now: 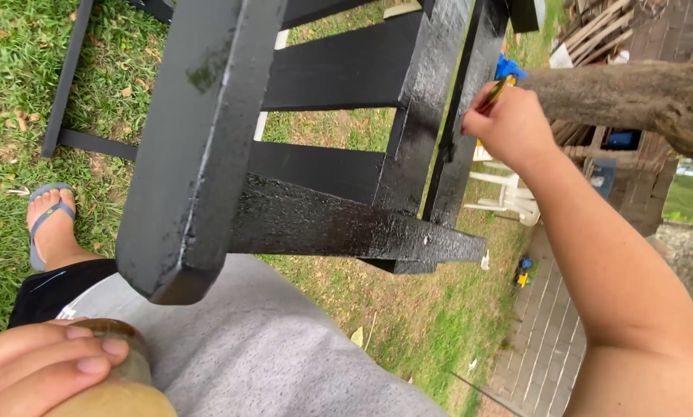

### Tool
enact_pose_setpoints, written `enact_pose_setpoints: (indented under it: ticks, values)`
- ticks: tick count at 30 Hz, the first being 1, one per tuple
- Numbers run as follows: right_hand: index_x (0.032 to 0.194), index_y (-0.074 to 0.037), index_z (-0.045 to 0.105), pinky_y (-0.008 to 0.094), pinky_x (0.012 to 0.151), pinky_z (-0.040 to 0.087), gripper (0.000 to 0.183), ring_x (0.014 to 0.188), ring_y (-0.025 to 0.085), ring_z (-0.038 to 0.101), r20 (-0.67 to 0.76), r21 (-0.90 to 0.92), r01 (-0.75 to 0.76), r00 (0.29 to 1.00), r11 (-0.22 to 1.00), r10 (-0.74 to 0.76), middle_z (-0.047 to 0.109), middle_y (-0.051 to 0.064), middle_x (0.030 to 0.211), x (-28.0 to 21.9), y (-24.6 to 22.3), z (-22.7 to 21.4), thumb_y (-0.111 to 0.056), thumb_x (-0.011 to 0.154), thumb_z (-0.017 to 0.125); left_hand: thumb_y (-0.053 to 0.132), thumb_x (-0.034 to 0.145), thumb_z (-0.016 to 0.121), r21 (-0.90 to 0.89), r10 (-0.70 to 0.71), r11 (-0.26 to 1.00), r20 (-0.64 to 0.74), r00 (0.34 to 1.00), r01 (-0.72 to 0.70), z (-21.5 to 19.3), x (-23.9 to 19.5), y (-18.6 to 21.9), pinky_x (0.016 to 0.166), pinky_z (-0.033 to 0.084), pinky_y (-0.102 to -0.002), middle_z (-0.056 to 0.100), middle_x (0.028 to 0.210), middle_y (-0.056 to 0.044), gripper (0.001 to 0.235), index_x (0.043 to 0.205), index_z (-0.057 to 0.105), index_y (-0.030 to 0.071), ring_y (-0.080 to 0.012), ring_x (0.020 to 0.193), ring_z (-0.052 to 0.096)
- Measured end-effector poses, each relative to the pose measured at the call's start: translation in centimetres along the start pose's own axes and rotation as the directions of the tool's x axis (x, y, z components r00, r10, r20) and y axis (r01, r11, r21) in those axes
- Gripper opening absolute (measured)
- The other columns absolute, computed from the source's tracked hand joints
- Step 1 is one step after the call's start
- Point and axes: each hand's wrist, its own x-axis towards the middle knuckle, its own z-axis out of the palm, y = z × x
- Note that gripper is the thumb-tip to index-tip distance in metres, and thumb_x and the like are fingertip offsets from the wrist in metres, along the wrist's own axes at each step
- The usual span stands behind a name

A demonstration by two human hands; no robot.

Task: The person paints a black wooden chair with black paint using a paintbrush. They repeatedly dip the brush into a container to reload paint and apply it to the chair's frame and slats. The person also repositions the chair to access different sides.

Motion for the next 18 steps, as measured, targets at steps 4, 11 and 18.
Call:
enact_pose_setpoints:
  ticks: [4,11,18]
  values:
    - [0.096,-0.003,0.062,0.019,0.039,0.038,0.009,0.051,0.009,0.044,-0.234,0.061,0.183,0.958,0.981,-0.164,0.059,0.006,0.072,3.8,2.2,-0.9,-0.003,0.104,0.061,0.023,0.080,0.057,-0.032,-0.039,0.999,-0.067,0.997,0.037,0.9,-1.2,-0.9,0.116,0.051,-0.037,0.070,0.106,-0.016,0.033,0.099,0.058,-0.004,-0.0233,0.112,0.064]
    - [0.092,-0.004,0.059,0.020,0.034,0.038,0.012,0.049,0.010,0.044,0.053,-0.095,0.035,0.998,0.995,-0.030,0.055,0.005,0.068,2.6,-1.4,-1.3,-0.005,0.102,0.054,0.022,0.082,0.058,-0.032,-0.056,0.998,-0.133,0.989,0.052,2.0,-1.3,-1.0,0.122,0.047,-0.040,0.069,0.105,-0.015,0.032,0.100,0.056,-0.006,-0.0254,0.114,0.062]
    - [0.083,-0.007,0.064,0.026,0.042,0.046,0.017,0.051,0.014,0.051,-0.005,-0.027,0.029,1.000,0.999,-0.029,0.064,0.009,0.069,3.1,-0.3,-0.2,-0.009,0.099,0.058,0.029,0.074,0.058,-0.034,-0.026,0.999,0.023,0.999,0.026,1.1,-0.7,-2.3,0.116,0.050,-0.032,0.071,0.110,-0.011,0.040,0.102,0.060,-0.001,-0.0184,0.114,0.065]
